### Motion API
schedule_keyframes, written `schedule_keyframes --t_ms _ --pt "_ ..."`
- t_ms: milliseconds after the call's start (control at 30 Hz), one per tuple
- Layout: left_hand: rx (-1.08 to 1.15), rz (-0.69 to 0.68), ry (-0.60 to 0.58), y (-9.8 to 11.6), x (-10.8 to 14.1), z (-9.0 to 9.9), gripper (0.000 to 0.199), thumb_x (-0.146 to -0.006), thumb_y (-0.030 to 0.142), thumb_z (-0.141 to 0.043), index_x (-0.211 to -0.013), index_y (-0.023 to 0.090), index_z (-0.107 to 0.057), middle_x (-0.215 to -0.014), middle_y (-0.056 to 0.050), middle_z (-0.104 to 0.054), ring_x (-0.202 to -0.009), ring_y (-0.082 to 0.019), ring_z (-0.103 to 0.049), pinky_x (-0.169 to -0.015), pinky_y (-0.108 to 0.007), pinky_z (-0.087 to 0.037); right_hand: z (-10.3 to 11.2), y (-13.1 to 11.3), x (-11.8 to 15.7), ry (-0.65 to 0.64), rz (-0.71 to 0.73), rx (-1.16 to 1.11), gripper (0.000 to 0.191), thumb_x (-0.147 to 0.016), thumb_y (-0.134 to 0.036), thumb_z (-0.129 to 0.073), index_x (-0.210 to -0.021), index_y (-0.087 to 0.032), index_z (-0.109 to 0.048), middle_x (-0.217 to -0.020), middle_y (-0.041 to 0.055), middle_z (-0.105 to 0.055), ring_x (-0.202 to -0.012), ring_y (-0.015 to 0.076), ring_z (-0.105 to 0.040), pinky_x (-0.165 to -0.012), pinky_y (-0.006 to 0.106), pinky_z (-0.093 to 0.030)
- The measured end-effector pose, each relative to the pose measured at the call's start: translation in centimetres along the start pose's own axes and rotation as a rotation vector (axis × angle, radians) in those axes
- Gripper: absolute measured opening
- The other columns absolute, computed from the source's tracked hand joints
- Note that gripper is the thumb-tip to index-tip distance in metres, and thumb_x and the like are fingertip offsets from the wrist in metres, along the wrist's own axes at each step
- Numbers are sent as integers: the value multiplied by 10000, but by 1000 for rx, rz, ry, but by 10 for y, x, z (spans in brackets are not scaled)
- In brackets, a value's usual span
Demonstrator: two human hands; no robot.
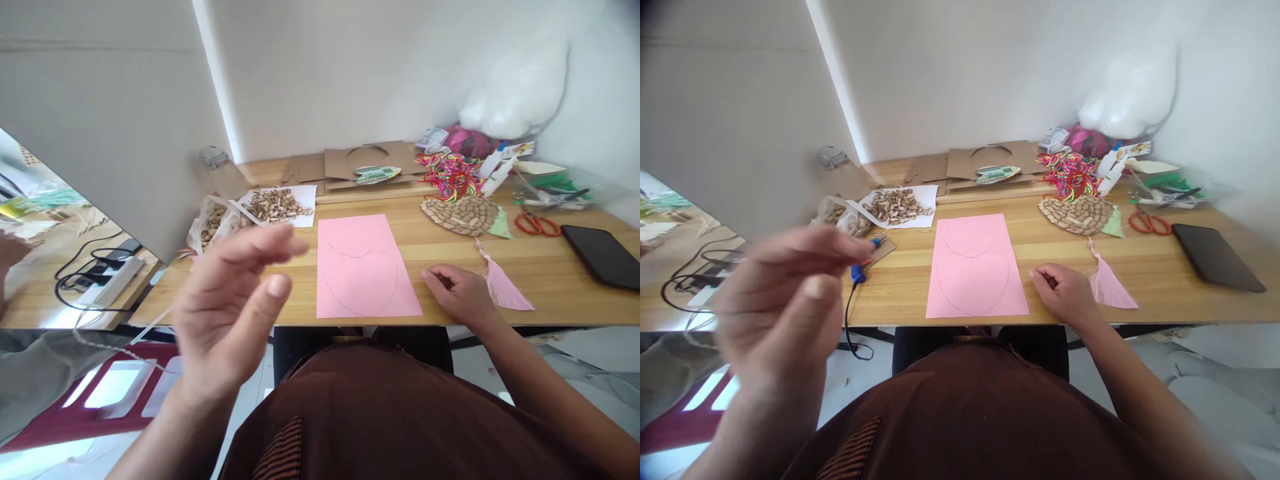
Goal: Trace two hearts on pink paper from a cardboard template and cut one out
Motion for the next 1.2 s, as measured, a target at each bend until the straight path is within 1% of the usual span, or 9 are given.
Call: schedule_keyframes --t_ms 100,167,233,367,467,700,833,967,1200 --pt "48 53 -81 -18 -2 -26 335 -884 446 -761 -1113 201 -761 -1066 -89 -781 -996 -237 -736 -903 -362 -608 3 -7 2 36 51 -8 276 -974 -356 -571 -758 -204 -649 -696 11 -650 -612 158 -579 -616 295 -411" --pt "71 118 -166 -39 3 -45 283 -891 427 -757 -1070 208 -778 -1014 -70 -795 -957 -210 -748 -904 -331 -605 6 -13 4 66 90 -15 253 -973 -335 -584 -768 -202 -649 -713 15 -661 -622 156 -587 -623 290 -422" --pt "59 190 -258 -64 11 -59 254 -912 417 -733 -1056 213 -782 -985 -54 -798 -941 -186 -749 -904 -300 -597 9 -19 5 96 125 -17 241 -971 -312 -589 -765 -199 -645 -721 21 -667 -626 154 -589 -629 288 -427" --pt "-49 264 -404 -103 28 -70 286 -935 436 -689 -1080 204 -774 -986 -57 -794 -953 -188 -737 -905 -299 -577 11 -23 6 115 135 -23 242 -965 -290 -587 -749 -195 -643 -690 18 -649 -593 144 -558 -604 285 -408" --pt "-112 292 -466 -121 38 -74 305 -947 444 -660 -1110 210 -767 -1022 -60 -797 -976 -198 -737 -914 -312 -571 11 -22 6 109 113 -35 250 -959 -310 -585 -749 -193 -652 -666 16 -632 -569 141 -529 -591 288 -392" --pt "-216 211 -465 -126 45 -80 296 -935 433 -642 -1096 228 -782 -1019 -62 -810 -950 -219 -752 -869 -334 -594 9 -15 5 59 12 -29 303 -951 -376 -561 -713 -205 -637 -643 20 -608 -569 151 -500 -593 301 -377" --pt "-187 208 -443 -128 46 -81 287 -932 431 -651 -1074 226 -793 -991 -64 -814 -926 -214 -758 -859 -324 -602 9 -12 5 56 -10 -36 322 -949 -393 -561 -693 -209 -630 -619 9 -583 -564 149 -484 -592 298 -374" --pt "-158 199 -409 -127 46 -78 277 -946 426 -650 -1076 228 -794 -972 -53 -810 -912 -197 -755 -878 -310 -598 8 -9 5 54 -10 -37 319 -957 -381 -569 -697 -205 -627 -608 -6 -551 -560 141 -477 -592 291 -368" --pt "-147 171 -345 -122 44 -68 285 -960 423 -636 -1081 215 -789 -936 -47 -799 -891 -179 -744 -866 -290 -590 8 -8 3 64 -16 -27 318 -956 -387 -567 -706 -200 -630 -608 -8 -555 -558 141 -476 -597 293 -365"
Point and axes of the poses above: each hand's wrist, its own x-axis away from the middle knuckle, its own z-axis out of the back of the hand, y = z × x, the point moved 10 cm from there along -x, towards the middle knuckle
